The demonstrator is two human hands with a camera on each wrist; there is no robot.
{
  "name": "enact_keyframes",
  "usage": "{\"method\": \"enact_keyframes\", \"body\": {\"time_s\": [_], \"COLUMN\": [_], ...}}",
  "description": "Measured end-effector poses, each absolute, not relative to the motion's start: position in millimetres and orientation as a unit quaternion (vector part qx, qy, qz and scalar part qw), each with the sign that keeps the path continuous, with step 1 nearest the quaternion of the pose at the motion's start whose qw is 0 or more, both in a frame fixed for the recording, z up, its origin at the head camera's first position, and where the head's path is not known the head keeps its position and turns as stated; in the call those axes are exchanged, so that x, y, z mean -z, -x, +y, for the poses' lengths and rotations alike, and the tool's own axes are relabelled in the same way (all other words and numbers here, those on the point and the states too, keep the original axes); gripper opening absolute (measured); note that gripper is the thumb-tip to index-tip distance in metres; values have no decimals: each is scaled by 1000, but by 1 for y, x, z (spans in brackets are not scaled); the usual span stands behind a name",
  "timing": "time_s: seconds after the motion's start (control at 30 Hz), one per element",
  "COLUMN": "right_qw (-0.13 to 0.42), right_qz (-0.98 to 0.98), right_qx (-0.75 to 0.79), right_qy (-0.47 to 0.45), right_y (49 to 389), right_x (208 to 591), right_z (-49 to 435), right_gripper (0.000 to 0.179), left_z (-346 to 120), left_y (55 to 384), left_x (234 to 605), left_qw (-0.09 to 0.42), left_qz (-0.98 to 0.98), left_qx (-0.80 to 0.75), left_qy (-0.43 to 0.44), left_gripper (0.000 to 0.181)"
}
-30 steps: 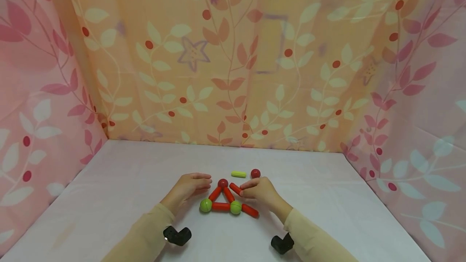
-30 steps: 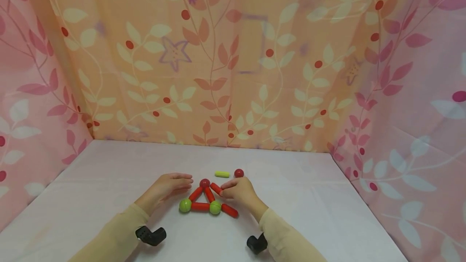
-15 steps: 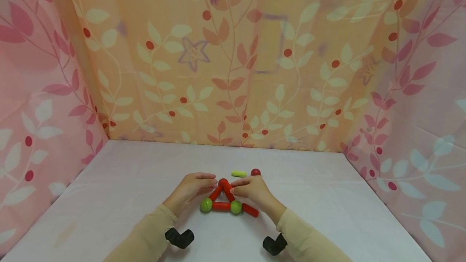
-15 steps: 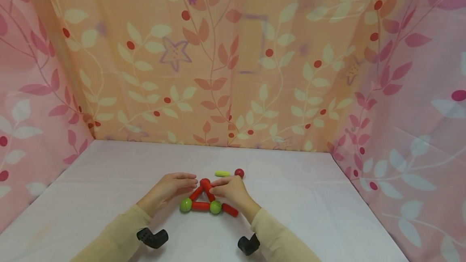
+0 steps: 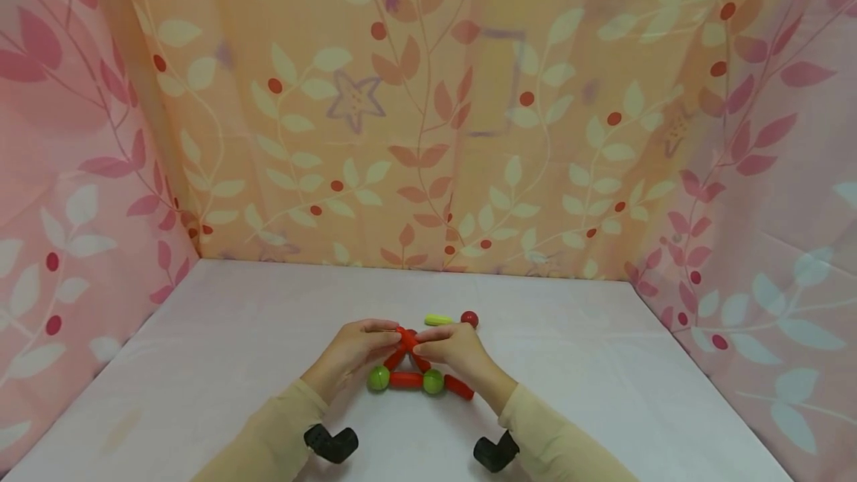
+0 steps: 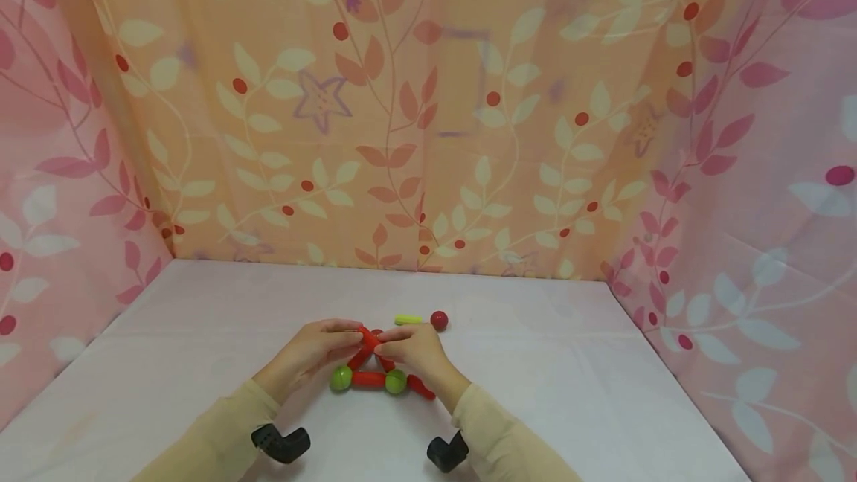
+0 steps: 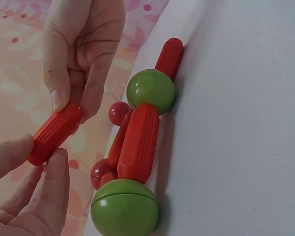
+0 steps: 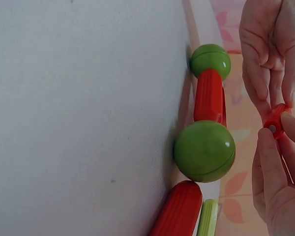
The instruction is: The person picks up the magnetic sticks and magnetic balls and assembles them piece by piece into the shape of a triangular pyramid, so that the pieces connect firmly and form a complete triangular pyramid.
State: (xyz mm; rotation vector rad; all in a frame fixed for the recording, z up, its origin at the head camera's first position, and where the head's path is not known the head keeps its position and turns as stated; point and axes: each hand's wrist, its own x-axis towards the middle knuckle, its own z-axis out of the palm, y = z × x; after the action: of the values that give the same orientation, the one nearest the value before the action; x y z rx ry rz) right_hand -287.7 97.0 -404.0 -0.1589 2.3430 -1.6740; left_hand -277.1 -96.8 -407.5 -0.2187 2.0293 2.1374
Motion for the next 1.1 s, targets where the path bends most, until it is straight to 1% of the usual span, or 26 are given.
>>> {"method": "enact_keyframes", "body": {"time_s": [0.07, 0.2, 0.37, 0.47, 0.77, 1.1], "right_qw": [131, 134, 133, 129, 119, 129], "right_qz": [802, 791, 779, 781, 788, 784], "right_qx": [581, 594, 610, 608, 600, 603], "right_qy": [51, 54, 59, 59, 69, 64], "right_y": [287, 287, 286, 285, 283, 279], "right_x": [404, 405, 406, 406, 410, 410], "right_z": [96, 95, 93, 92, 87, 84], "right_gripper": [26, 27, 27, 27, 24, 24], "left_z": [-96, -96, -97, -97, -97, -99], "left_y": [277, 276, 275, 274, 272, 270], "left_x": [408, 409, 409, 408, 410, 411], "left_qw": [92, 93, 94, 91, 67, 49], "left_qz": [683, 678, 677, 680, 705, 718], "left_qx": [-721, -725, -725, -722, -702, -692], "left_qy": [77, 79, 88, 93, 74, 59], "left_gripper": [31, 31, 37, 39, 35, 30]}}
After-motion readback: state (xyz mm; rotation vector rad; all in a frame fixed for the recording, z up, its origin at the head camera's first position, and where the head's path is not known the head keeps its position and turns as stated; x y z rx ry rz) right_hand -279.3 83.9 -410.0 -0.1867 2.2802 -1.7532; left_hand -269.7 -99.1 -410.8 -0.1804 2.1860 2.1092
